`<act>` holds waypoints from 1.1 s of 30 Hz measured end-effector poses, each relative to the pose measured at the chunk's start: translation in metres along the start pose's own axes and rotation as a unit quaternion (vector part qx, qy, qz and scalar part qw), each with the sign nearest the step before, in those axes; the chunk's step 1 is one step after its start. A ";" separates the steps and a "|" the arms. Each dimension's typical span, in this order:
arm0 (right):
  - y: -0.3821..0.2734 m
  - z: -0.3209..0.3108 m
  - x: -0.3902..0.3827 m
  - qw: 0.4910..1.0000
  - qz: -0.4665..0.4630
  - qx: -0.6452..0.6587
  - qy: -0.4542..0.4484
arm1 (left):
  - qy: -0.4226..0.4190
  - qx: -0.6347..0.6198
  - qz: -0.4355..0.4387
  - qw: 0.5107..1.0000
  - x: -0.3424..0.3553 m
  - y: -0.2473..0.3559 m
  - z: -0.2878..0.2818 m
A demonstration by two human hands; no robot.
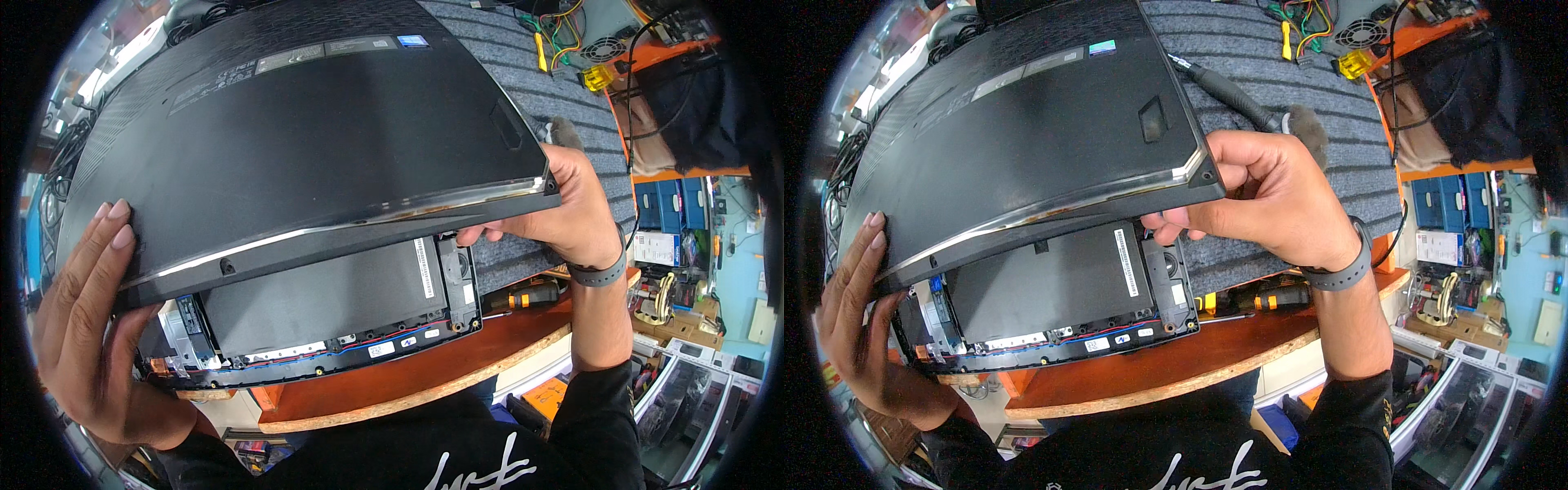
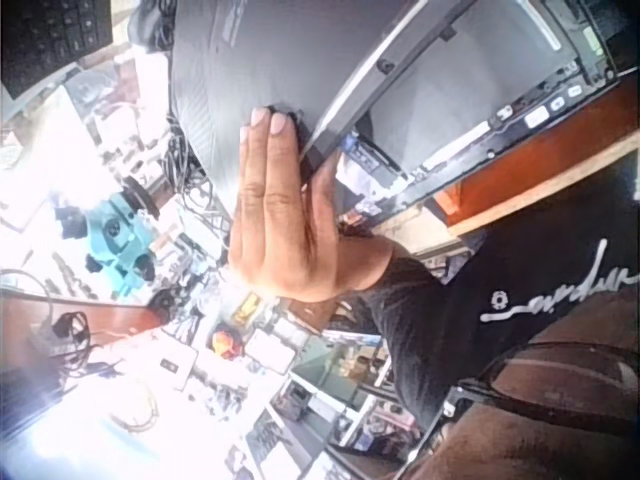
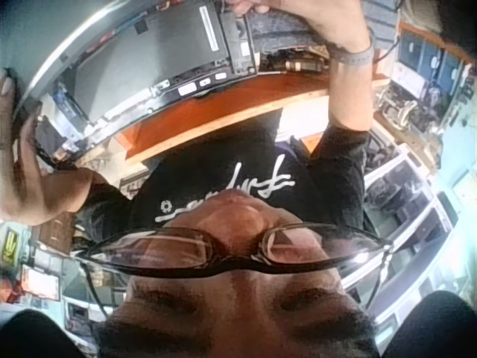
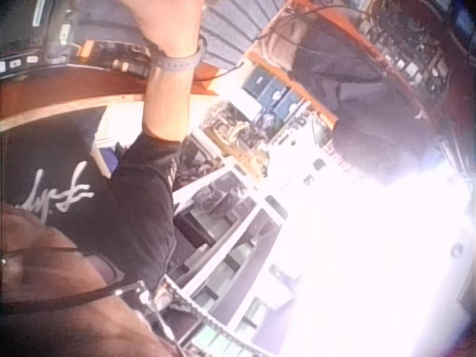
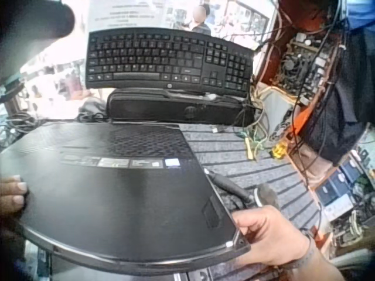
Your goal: The person aligns and presses down on a laptop bottom cover to snap it into place, flips the laptop over, opens the lid to power it on, and brushes the keyboard while holding a handheld scanner.
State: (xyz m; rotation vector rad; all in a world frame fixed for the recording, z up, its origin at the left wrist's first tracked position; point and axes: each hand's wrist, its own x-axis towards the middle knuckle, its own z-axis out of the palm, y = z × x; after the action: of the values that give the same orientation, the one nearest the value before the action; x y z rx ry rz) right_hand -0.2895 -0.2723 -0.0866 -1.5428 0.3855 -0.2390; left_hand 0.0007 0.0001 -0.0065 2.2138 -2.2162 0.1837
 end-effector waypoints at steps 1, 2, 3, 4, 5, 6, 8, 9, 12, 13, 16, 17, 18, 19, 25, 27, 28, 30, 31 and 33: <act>0.002 -0.002 0.000 1.000 -0.008 -0.002 -0.006 | 0.003 0.000 0.005 1.000 -0.001 -0.002 0.003; 0.001 -0.001 0.000 1.000 -0.005 0.000 -0.006 | 0.005 0.002 0.005 1.000 -0.003 -0.002 0.003; 0.000 -0.001 0.000 1.000 -0.001 0.003 -0.005 | -0.004 0.005 0.007 1.000 -0.003 -0.003 0.002; -0.001 0.000 0.000 1.000 0.002 0.005 -0.003 | -0.012 0.009 0.009 1.000 -0.003 -0.003 0.001; 0.000 0.000 0.000 1.000 0.001 0.004 -0.003 | -0.020 0.012 0.012 1.000 -0.003 -0.004 0.000; 0.001 0.000 0.001 1.000 -0.001 0.004 -0.002 | -0.020 0.009 0.014 1.000 -0.004 -0.005 0.000; 0.000 0.000 0.001 1.000 0.003 0.004 0.002 | -0.021 0.003 0.017 1.000 -0.004 -0.006 0.001; -0.002 0.001 0.001 1.000 0.009 0.005 0.005 | -0.018 0.004 0.016 1.000 -0.004 -0.005 0.001; -0.002 0.001 0.001 1.000 0.005 0.010 0.001 | -0.009 0.003 0.014 1.000 -0.004 -0.005 0.002; -0.001 0.001 0.001 1.000 0.001 0.012 -0.002 | -0.008 0.001 0.013 1.000 -0.003 -0.005 0.002; -0.001 -0.001 0.000 1.000 -0.007 -0.011 -0.001 | -0.012 0.005 0.015 1.000 -0.004 -0.005 0.002; 0.000 -0.001 0.000 1.000 -0.008 -0.001 0.003 | -0.014 0.008 0.016 1.000 -0.004 -0.006 0.002; 0.000 -0.001 0.000 1.000 -0.009 0.008 0.006 | -0.014 0.006 0.020 1.000 -0.004 -0.007 0.002; 0.001 0.000 -0.001 1.000 -0.010 0.017 0.010 | -0.014 0.003 0.024 1.000 -0.004 -0.007 0.002; -0.010 0.022 0.000 0.962 -0.116 -0.231 0.081 | 0.032 -0.020 -0.030 0.999 0.003 0.012 -0.001; -0.004 0.030 -0.002 0.948 -0.138 -0.275 0.082 | 0.052 -0.034 -0.035 0.997 0.004 0.012 0.004; -0.001 0.034 -0.005 0.939 -0.148 -0.299 0.086 | 0.056 -0.040 -0.029 0.997 0.007 0.011 0.007; 0.001 0.044 -0.006 0.928 -0.129 -0.339 0.086 | 0.058 -0.046 -0.029 0.997 0.005 0.009 0.009; -0.001 0.048 -0.005 0.923 -0.121 -0.356 0.080 | 0.055 -0.047 -0.035 0.997 0.001 0.009 0.008; 0.001 0.051 0.000 0.904 -0.138 -0.396 0.080 | 0.037 -0.039 -0.030 0.998 -0.002 0.007 0.004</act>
State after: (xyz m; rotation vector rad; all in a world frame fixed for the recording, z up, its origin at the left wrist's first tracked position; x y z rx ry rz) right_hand -0.2698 -0.2249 -0.0881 -2.3982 0.4157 -0.4715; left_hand -0.0061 0.0016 -0.0115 2.1923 -2.0803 0.1724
